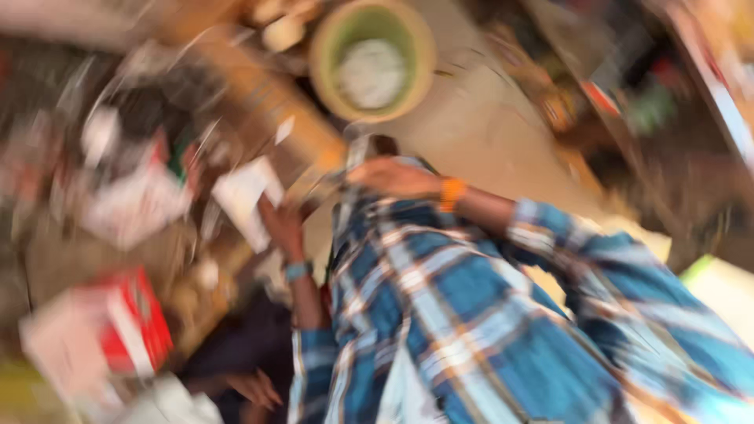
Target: The person assembles an electrical switchboard by connecting red and blue wires to terminals using a screwdriver. They then use scissors to trim a white plastic cover and attach it to the switchboard.
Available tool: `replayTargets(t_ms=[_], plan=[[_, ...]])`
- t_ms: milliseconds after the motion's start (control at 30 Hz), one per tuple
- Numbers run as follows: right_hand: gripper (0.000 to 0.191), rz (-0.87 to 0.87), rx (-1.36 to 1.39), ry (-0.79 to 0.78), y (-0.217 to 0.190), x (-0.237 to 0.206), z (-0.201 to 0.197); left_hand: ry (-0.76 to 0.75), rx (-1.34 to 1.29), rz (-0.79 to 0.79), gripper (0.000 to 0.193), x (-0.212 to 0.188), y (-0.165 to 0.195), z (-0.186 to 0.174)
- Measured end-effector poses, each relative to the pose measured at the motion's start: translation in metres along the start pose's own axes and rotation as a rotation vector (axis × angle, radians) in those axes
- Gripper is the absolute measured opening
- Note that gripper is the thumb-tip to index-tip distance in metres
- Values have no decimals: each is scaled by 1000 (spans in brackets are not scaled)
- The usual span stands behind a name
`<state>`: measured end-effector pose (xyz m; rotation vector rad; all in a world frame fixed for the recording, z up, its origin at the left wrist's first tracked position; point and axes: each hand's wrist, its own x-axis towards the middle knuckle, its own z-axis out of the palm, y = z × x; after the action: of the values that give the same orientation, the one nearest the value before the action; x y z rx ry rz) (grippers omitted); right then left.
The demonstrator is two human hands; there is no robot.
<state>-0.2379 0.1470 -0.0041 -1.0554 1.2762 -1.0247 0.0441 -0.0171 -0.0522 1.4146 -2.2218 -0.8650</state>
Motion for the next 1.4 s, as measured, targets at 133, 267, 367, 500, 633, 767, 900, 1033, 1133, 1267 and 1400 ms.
replayTargets(t_ms=[133, 267, 367, 500, 633, 767, 900, 1033, 1133, 1267, 1400], plan=[[52, -33, 42, 169, 10, 32, 42, -79, 209, 73, 43, 7, -7, -8], [52, 87, 253, 388, 5, 31, 60, -116, 138, 64, 45, 26, -7, -11], [43, 100, 513, 517, 10, 14, 75, -184, -46, 40, 48, 38, -7, -18], [42, 47, 335, 784, 32, 5, 108, -408, -135, -41, 49, 43, -6, -37], [40, 28, 250, 982, 50, -2, 146, -455, -49, -30, 51, 43, 1, -41], [41, 184, 413, 987, 55, -24, 185, -385, 220, 96, 48, 48, -3, -34], [41, 48, 492, 1199, 53, -55, 212, -431, 218, 63, 45, 51, 1, -25], [47, 4, 579, 1250, 52, -65, 219, -534, 65, -28, 43, 50, 41, -7], [46, 21, 530, 1204, 59, -53, 215, -648, -184, -105, 42, 53, 69, 7], [32, -229, -828, 1231, 75, -38, 205, -725, -643, -250, 42, 75, 34, -67], [35, 119, -236, 901, 93, -52, 194, -635, -1126, -290, 42, 79, -6, -161]])
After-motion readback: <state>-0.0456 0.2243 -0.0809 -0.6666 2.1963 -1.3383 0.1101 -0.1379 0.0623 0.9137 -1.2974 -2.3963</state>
